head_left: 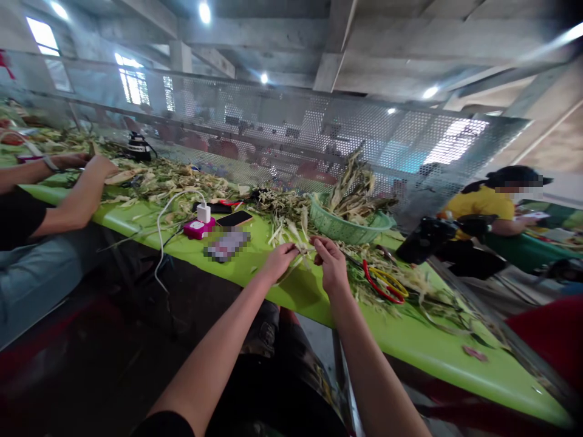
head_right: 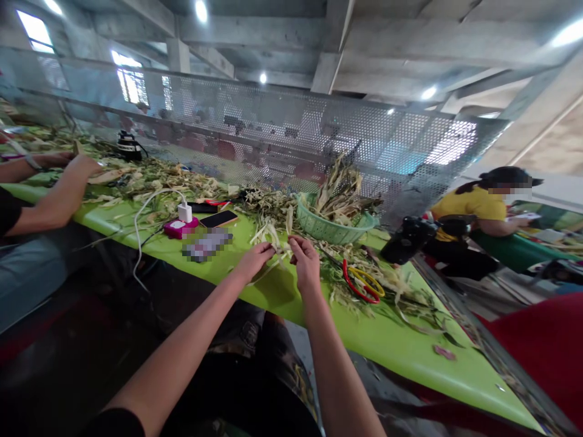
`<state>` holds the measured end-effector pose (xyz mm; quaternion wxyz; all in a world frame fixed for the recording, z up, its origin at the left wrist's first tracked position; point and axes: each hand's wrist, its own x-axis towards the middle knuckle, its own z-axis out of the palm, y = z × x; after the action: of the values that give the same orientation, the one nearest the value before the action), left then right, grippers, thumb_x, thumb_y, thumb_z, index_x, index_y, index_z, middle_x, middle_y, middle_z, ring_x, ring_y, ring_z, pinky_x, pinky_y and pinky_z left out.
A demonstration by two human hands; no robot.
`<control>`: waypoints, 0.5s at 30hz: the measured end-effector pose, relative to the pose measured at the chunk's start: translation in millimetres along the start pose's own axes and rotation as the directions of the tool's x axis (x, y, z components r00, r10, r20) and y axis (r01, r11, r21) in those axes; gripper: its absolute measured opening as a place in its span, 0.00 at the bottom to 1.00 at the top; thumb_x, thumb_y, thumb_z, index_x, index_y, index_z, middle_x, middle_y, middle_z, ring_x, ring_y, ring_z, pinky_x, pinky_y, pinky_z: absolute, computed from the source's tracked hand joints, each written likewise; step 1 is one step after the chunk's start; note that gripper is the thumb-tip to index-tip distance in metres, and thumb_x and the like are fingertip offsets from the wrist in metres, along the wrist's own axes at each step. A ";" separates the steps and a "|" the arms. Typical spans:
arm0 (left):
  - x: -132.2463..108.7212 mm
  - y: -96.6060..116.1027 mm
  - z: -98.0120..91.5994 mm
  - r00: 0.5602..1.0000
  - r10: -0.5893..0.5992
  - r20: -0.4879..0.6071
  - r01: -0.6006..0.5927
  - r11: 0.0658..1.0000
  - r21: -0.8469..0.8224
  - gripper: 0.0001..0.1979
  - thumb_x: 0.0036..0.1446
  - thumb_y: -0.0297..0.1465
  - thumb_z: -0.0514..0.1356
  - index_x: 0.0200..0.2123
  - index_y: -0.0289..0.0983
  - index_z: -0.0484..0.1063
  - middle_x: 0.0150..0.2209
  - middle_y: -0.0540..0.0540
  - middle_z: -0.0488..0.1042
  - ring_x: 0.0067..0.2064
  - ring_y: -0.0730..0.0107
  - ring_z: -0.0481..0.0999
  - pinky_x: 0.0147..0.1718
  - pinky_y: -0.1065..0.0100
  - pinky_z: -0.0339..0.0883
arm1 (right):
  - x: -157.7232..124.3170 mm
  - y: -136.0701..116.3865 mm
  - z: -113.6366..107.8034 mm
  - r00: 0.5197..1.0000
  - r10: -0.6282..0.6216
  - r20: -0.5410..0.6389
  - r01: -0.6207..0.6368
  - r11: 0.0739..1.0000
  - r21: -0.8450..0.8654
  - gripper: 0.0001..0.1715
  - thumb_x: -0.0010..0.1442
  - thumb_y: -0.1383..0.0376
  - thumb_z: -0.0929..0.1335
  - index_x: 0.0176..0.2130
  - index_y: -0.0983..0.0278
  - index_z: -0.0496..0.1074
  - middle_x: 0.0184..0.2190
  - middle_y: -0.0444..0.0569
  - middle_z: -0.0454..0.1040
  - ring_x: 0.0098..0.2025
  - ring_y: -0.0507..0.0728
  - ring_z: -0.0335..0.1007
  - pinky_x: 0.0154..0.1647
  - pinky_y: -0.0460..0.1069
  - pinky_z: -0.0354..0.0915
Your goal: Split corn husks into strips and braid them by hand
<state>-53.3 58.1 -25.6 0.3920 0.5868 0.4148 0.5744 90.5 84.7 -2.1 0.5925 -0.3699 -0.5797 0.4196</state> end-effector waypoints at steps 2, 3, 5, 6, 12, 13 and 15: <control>-1.0 1.3 -0.5 0.999 -0.032 -0.038 0.030 0.999 -0.045 0.14 0.58 0.37 0.55 0.40 0.34 0.75 0.33 0.47 0.75 0.38 0.66 0.71 0.42 0.67 0.62 | 0.0 1.1 -0.2 0.999 0.006 0.040 -0.005 0.999 -0.041 0.18 0.49 0.53 0.72 0.37 0.62 0.78 0.26 0.43 0.73 0.22 0.49 0.58 0.25 0.47 0.56; -1.3 1.9 -0.5 0.998 -0.041 -0.038 0.039 0.997 -0.061 0.14 0.58 0.37 0.55 0.39 0.34 0.75 0.32 0.47 0.75 0.37 0.67 0.71 0.42 0.67 0.62 | 0.5 2.4 -0.5 0.999 0.004 0.046 -0.002 0.999 -0.054 0.18 0.48 0.54 0.73 0.36 0.62 0.77 0.27 0.44 0.73 0.24 0.50 0.60 0.27 0.47 0.58; -1.5 2.5 -0.2 0.999 -0.038 -0.011 0.037 0.996 -0.081 0.13 0.58 0.36 0.56 0.38 0.34 0.76 0.32 0.47 0.75 0.38 0.66 0.71 0.43 0.67 0.62 | 2.3 5.7 -1.3 0.999 -0.020 0.027 0.022 0.998 -0.064 0.17 0.46 0.56 0.74 0.36 0.62 0.77 0.27 0.44 0.73 0.26 0.51 0.62 0.30 0.48 0.60; -1.3 2.3 0.1 1.000 -0.030 0.007 0.031 0.996 -0.086 0.13 0.57 0.35 0.56 0.37 0.34 0.76 0.32 0.47 0.75 0.38 0.66 0.71 0.44 0.66 0.62 | 3.3 7.4 -1.6 0.999 -0.039 0.000 0.039 0.997 -0.063 0.17 0.45 0.57 0.74 0.35 0.62 0.76 0.27 0.44 0.73 0.27 0.52 0.63 0.31 0.48 0.60; 0.5 -3.0 0.2 0.997 -0.061 0.042 0.065 0.991 -0.117 0.11 0.56 0.37 0.57 0.35 0.35 0.74 0.28 0.50 0.72 0.32 0.70 0.69 0.37 0.69 0.62 | 4.0 7.1 -3.5 0.989 -0.101 -0.107 0.091 0.991 -0.100 0.17 0.47 0.57 0.73 0.36 0.63 0.74 0.30 0.45 0.73 0.28 0.52 0.63 0.31 0.48 0.62; 0.7 -3.7 -0.1 0.996 -0.085 0.021 0.087 0.987 -0.135 0.11 0.56 0.37 0.57 0.35 0.35 0.73 0.26 0.51 0.70 0.29 0.73 0.67 0.33 0.70 0.61 | 2.8 5.4 -3.8 0.988 -0.122 -0.097 0.110 0.987 -0.118 0.19 0.48 0.57 0.73 0.39 0.63 0.74 0.34 0.46 0.73 0.28 0.51 0.62 0.31 0.48 0.62; 1.1 -4.2 -0.7 0.992 -0.126 -0.027 0.119 0.978 -0.174 0.10 0.57 0.37 0.56 0.34 0.36 0.71 0.24 0.52 0.68 0.24 0.76 0.63 0.28 0.72 0.58 | 0.4 2.3 -4.1 0.977 -0.189 -0.098 0.170 0.970 -0.174 0.22 0.50 0.56 0.72 0.44 0.61 0.72 0.42 0.48 0.71 0.27 0.49 0.61 0.30 0.48 0.62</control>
<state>-54.2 60.6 -29.2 0.4678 0.5130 0.4064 0.5940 94.4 86.1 -4.3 0.6276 -0.3869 -0.6087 0.2932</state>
